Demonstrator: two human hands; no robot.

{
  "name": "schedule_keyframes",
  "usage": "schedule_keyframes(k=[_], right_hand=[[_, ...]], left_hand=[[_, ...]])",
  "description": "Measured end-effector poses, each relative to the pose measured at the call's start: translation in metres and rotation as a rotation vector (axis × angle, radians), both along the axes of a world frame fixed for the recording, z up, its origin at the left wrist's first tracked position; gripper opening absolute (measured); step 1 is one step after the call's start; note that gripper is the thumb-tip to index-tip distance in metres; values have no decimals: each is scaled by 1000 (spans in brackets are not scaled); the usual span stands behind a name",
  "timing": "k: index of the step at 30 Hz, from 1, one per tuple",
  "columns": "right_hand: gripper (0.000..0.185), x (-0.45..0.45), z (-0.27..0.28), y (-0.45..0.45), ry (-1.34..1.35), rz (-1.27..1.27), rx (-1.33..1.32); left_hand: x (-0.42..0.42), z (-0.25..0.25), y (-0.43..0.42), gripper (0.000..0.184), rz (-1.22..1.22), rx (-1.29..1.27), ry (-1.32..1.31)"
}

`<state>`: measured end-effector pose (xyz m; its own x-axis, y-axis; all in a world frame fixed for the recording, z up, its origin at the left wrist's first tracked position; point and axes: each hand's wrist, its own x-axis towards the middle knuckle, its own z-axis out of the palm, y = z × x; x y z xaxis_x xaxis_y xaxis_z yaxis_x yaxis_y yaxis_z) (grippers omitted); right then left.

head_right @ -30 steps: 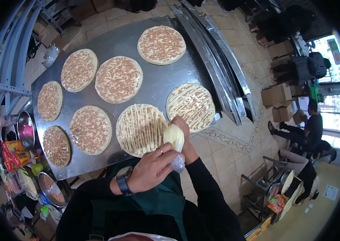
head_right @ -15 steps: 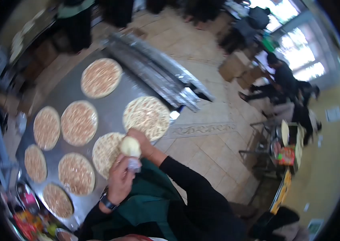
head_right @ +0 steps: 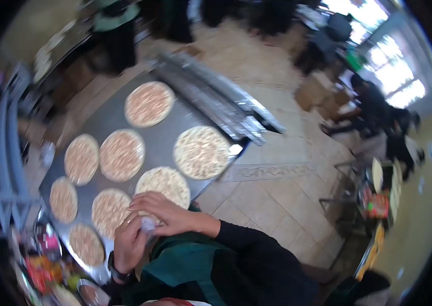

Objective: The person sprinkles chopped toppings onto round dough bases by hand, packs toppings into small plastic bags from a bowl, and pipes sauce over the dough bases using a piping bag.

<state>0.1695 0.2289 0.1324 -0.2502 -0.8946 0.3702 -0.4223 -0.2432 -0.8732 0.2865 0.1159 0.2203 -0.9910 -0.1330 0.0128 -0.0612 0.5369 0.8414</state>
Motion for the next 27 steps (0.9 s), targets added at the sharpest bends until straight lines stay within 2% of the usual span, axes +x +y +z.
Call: schedule_keyframes(k=[2, 3, 5, 8, 9, 12, 14, 16, 17, 19, 22, 24, 26, 27], right_hand=[[51, 2, 1, -19, 56, 177, -26], [40, 8, 7, -28, 63, 180, -73], [35, 20, 6, -41, 124, 240, -57], [29, 36, 15, -59, 170, 292, -50], [30, 44, 13, -64, 166, 314, -50], [32, 65, 3, -75, 173, 365, -35], [31, 82, -10, -82, 183, 389, -37], [27, 102, -22, -91, 153, 428, -39], [26, 111, -26, -96, 137, 444, -39], [29, 125, -34, -108, 54, 551, -26], [31, 121, -44, -108, -355, 391, 162], [32, 114, -77, -90, -518, 190, 521], [26, 116, -93, -80, -107, -49, 648], [25, 122, -103, -73, 2, -59, 588]], left_hand=[[11, 7, -2, 14, 89, -40, -43], [18, 14, -3, 14, 136, -28, -87], [31, 21, -7, 13, 216, -9, -117], [60, 17, -11, 17, 362, 240, 10], [76, 9, -4, 16, 506, 361, -20], [105, -8, 13, 9, 797, 660, 150], [124, -13, 17, 6, 863, 673, 228], [145, -10, 16, 11, 941, 735, 247], [153, -13, 15, 20, 988, 696, 285], [179, -13, 10, 23, 1068, 642, 202], [204, -1, -11, 27, 1176, 636, 463], [234, 7, -26, 25, 1156, 563, 437], [258, 7, -38, 21, 1124, 473, 405], [268, 5, -41, 18, 1137, 426, 385]])
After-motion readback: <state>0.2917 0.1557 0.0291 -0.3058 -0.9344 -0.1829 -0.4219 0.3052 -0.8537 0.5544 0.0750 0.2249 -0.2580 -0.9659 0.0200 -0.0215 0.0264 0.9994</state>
